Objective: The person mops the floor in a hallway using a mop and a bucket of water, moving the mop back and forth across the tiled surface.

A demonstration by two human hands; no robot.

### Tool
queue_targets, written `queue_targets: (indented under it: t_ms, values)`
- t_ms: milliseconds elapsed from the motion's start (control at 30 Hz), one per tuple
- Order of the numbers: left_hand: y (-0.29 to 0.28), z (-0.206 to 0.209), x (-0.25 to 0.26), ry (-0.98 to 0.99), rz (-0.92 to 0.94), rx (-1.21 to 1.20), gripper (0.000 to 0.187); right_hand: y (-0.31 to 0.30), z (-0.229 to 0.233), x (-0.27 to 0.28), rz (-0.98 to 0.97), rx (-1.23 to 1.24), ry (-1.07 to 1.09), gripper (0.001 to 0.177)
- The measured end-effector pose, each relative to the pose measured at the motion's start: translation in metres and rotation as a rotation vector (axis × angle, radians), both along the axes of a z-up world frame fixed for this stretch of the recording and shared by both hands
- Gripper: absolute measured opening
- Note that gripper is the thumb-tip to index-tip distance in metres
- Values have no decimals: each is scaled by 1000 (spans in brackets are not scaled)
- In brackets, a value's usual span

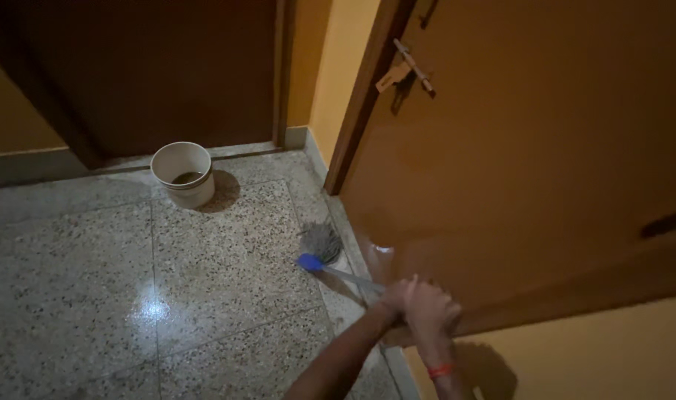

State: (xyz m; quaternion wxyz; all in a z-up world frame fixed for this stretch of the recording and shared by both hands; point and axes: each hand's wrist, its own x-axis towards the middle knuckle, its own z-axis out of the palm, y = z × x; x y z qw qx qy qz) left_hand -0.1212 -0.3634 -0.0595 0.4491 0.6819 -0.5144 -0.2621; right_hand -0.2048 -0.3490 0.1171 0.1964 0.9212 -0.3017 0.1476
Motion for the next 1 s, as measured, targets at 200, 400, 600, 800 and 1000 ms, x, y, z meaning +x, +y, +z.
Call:
queue_targets:
  t_ms: [200,400,600,800,1000]
  values:
    - [52,-31,-54,-453,-98,352,89,52,-43,-51,-177,-23,49,57]
    - [139,-58,-45,-457,5,360,60,110,-84,-47,26,-58,-99,46]
    - [258,-51,8,-384,215,410,48,193,-108,12,294,161,-87,27]
    - [380,-66,55,-417,431,219,30,267,-117,66,665,574,128,28]
    - [464,-70,56,-269,722,531,23,290,-118,97,1165,1015,156,20]
